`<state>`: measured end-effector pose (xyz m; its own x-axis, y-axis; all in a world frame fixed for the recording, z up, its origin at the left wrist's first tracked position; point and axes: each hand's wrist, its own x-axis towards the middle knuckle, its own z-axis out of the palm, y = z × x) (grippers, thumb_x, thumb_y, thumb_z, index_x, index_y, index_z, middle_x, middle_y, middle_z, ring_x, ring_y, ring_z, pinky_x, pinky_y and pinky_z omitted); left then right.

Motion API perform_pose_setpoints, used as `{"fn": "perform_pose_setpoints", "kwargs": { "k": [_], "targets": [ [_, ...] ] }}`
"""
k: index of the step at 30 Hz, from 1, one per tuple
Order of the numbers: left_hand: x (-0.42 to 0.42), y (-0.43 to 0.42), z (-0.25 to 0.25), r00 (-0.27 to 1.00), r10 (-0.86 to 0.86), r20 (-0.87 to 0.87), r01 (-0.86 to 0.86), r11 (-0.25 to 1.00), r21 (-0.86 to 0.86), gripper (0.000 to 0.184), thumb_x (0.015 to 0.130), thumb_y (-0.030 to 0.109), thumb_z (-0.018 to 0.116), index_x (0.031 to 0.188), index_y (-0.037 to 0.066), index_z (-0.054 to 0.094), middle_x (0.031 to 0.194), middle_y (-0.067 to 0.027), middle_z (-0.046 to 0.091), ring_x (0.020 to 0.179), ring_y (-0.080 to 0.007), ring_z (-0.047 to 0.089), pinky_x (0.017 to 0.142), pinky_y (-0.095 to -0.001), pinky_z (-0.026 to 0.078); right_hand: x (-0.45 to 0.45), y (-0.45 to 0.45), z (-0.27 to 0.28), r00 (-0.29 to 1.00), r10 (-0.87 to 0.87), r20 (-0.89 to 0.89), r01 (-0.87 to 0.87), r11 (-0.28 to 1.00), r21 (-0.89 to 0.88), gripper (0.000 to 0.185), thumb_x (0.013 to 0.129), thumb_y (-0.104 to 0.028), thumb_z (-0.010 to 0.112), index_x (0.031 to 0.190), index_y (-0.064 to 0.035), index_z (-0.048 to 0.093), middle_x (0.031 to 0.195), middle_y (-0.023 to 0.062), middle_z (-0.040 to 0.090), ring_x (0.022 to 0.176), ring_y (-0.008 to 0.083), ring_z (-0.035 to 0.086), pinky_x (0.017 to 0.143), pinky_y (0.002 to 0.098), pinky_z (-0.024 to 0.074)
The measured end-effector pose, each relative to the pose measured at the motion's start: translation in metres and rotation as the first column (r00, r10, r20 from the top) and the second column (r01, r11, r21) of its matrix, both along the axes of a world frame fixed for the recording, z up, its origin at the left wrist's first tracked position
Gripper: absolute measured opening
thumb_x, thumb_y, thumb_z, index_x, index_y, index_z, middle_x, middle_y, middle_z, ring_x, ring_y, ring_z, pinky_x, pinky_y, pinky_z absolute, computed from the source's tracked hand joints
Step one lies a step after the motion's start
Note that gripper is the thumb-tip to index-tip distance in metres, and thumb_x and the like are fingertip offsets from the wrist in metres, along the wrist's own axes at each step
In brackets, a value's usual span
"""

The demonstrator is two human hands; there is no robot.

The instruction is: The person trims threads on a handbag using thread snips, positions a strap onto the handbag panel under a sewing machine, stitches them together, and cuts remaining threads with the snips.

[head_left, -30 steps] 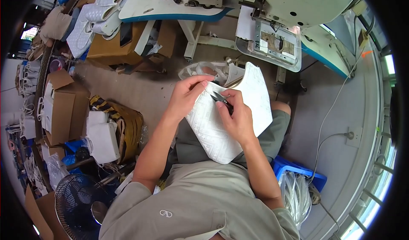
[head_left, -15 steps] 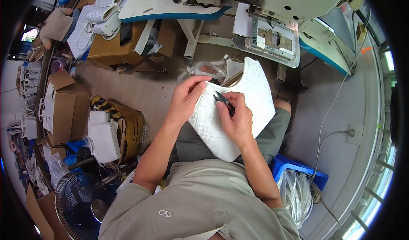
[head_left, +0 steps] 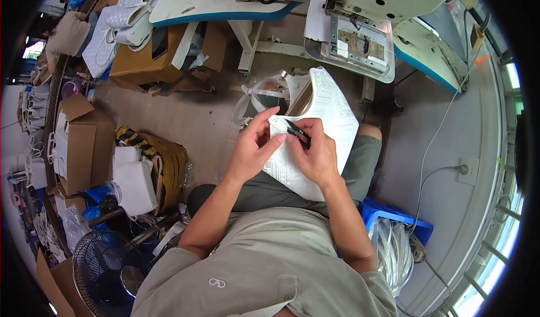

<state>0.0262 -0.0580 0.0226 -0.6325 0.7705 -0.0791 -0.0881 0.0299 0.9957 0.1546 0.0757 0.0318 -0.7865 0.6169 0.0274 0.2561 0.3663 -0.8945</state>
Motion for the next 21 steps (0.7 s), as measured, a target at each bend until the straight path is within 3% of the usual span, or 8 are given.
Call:
{"fn": "perform_pose_setpoints", "kwargs": {
  "k": [4, 6, 12, 17, 21],
  "targets": [
    [-0.005, 0.004, -0.001, 0.986, -0.133, 0.104, 0.130, 0.991, 0.032, 0.064, 0.098, 0.000, 0.070, 0.156, 0.004, 0.044, 0.107, -0.0009, 0.066, 0.092, -0.0055, 0.058, 0.082, -0.0229, 0.050, 0.002, 0.042, 0.002, 0.975, 0.220, 0.024, -0.221, 0.970, 0.101, 0.034, 0.093, -0.017, 0.079, 0.115, -0.0017, 0.058, 0.092, 0.0173, 0.076, 0.084, 0.0284, 0.078, 0.071, 0.0362, 0.0597],
    [-0.007, -0.002, 0.000, 0.984, -0.139, 0.116, 0.135, 0.990, 0.042, 0.065, 0.098, 0.000, 0.070, 0.157, 0.004, 0.044, 0.108, -0.0011, 0.065, 0.093, -0.0056, 0.058, 0.082, -0.0227, 0.050, -0.007, 0.060, 0.010, 0.934, 0.357, 0.026, -0.357, 0.924, 0.139, 0.035, 0.093, -0.018, 0.080, 0.116, -0.0018, 0.058, 0.092, 0.0173, 0.076, 0.082, 0.0284, 0.078, 0.071, 0.0365, 0.0596],
    [-0.005, -0.007, -0.011, 0.981, -0.151, 0.126, 0.145, 0.988, 0.056, 0.069, 0.099, -0.001, 0.068, 0.161, 0.006, 0.039, 0.111, -0.0008, 0.064, 0.095, -0.0061, 0.058, 0.085, -0.0225, 0.049, -0.004, 0.052, 0.003, 0.949, 0.316, 0.018, -0.315, 0.938, 0.145, 0.033, 0.092, -0.021, 0.082, 0.111, -0.0028, 0.062, 0.088, 0.0156, 0.075, 0.078, 0.0276, 0.077, 0.067, 0.0352, 0.0589],
    [-0.006, -0.009, -0.011, 0.971, -0.175, 0.160, 0.173, 0.984, 0.030, 0.070, 0.100, -0.001, 0.067, 0.163, 0.006, 0.036, 0.115, -0.0011, 0.063, 0.096, -0.0062, 0.057, 0.087, -0.0222, 0.048, -0.019, 0.078, 0.010, 0.856, 0.513, 0.061, -0.505, 0.807, 0.307, 0.031, 0.091, -0.020, 0.081, 0.108, -0.0040, 0.060, 0.088, 0.0157, 0.075, 0.078, 0.0330, 0.077, 0.063, 0.0396, 0.0580],
    [-0.007, -0.014, -0.028, 0.967, -0.139, 0.214, 0.128, 0.990, 0.064, 0.069, 0.101, -0.001, 0.066, 0.163, 0.004, 0.036, 0.118, -0.0020, 0.065, 0.101, -0.0061, 0.058, 0.090, -0.0225, 0.047, -0.024, 0.075, 0.004, 0.833, 0.533, 0.146, -0.553, 0.803, 0.224, 0.031, 0.093, -0.022, 0.079, 0.109, -0.0043, 0.059, 0.089, 0.0160, 0.075, 0.078, 0.0350, 0.075, 0.066, 0.0410, 0.0571]
  ]
}}
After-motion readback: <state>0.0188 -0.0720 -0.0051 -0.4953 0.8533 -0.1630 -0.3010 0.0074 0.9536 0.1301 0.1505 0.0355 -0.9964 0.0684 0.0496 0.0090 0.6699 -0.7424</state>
